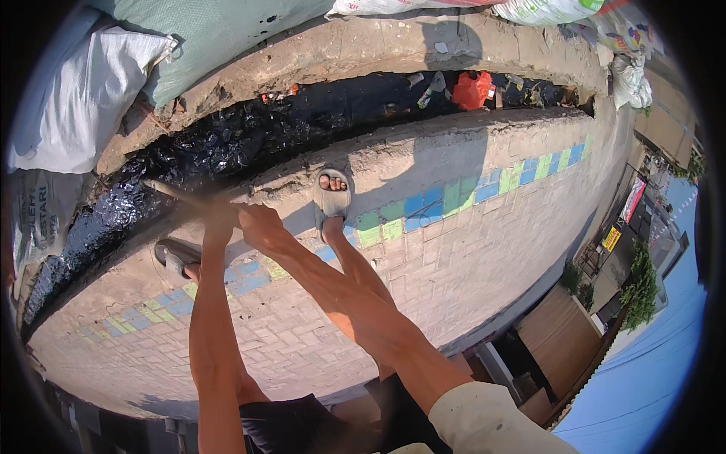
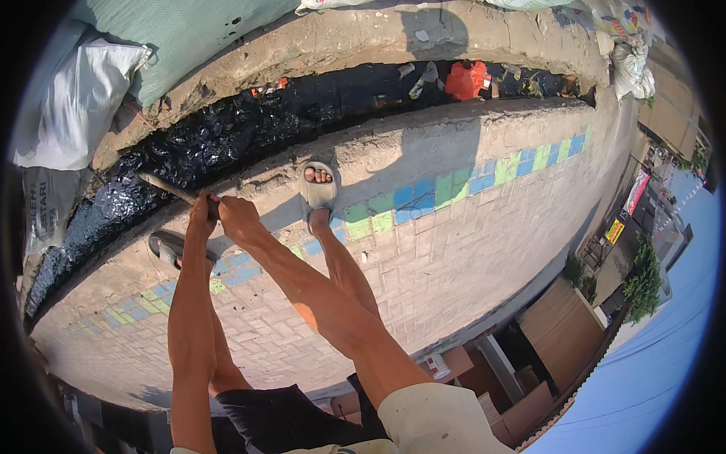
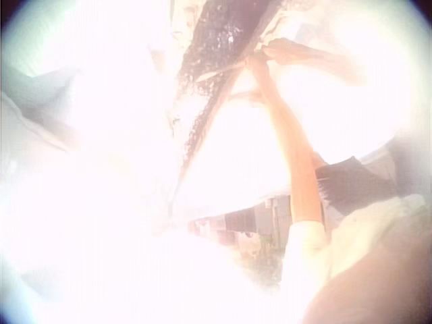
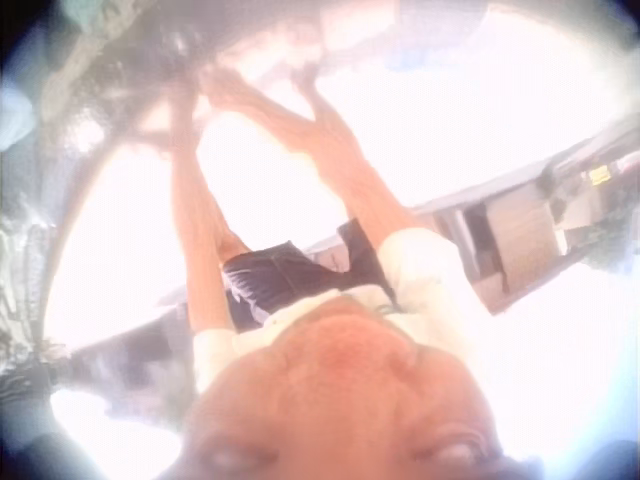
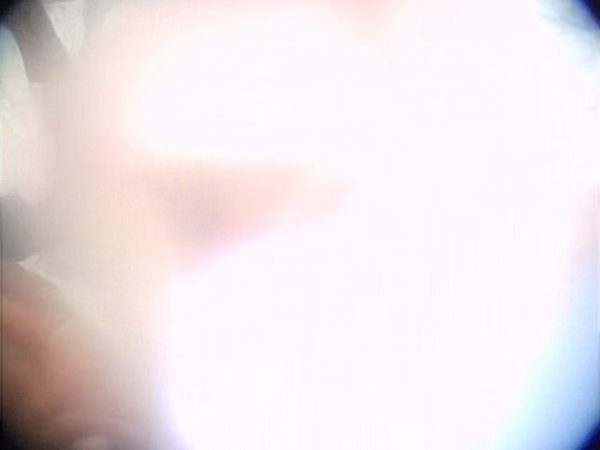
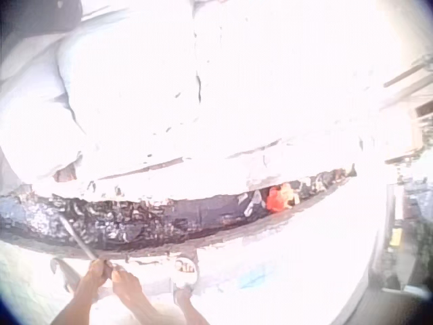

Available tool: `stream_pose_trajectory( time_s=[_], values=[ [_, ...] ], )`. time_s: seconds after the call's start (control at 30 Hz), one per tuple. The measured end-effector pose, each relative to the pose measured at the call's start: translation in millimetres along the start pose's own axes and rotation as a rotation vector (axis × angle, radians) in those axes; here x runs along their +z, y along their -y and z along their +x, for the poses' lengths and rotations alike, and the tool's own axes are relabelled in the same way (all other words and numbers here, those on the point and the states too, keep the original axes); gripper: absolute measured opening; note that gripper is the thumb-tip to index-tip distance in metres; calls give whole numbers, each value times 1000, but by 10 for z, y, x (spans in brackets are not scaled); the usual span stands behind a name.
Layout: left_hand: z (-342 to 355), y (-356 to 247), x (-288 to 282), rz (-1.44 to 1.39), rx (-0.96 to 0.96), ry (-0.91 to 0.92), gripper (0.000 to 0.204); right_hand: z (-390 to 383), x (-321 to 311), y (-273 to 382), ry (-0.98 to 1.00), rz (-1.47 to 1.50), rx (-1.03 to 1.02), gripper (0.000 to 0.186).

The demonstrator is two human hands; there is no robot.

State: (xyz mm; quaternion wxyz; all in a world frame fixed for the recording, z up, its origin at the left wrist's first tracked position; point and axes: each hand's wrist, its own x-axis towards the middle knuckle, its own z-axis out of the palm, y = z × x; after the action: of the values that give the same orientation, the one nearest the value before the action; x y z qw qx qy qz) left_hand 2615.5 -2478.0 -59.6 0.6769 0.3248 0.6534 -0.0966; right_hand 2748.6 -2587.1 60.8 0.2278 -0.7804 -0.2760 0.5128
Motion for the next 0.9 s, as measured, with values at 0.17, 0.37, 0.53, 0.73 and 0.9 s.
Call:
stream_pose_trajectory(
  time_s=[0.17, 0.37, 0.53, 0.73, 0.9],
  values=[
    [-106, 403, 1113, -385, -116, 151, 18, -546, -1050, -752, -59, -117, -97, 20],
    [-415, 422, 2105, -477, -168, 185, 20, -1297, -2163, -1051, 119, -227, 172, 35],
    [-1147, 532, 2904, -775, -199, 239, 20, -1892, -2677, -1145, 239, -118, 383, 42],
    [-2110, 351, 3038, -1014, -329, 170, 18, -2277, -2788, -514, 286, -446, 456, 35],
    [-2168, 288, 2256, -1023, -208, 32, 19, -2175, -2239, -115, 287, -410, 353, 33]
  ],
)
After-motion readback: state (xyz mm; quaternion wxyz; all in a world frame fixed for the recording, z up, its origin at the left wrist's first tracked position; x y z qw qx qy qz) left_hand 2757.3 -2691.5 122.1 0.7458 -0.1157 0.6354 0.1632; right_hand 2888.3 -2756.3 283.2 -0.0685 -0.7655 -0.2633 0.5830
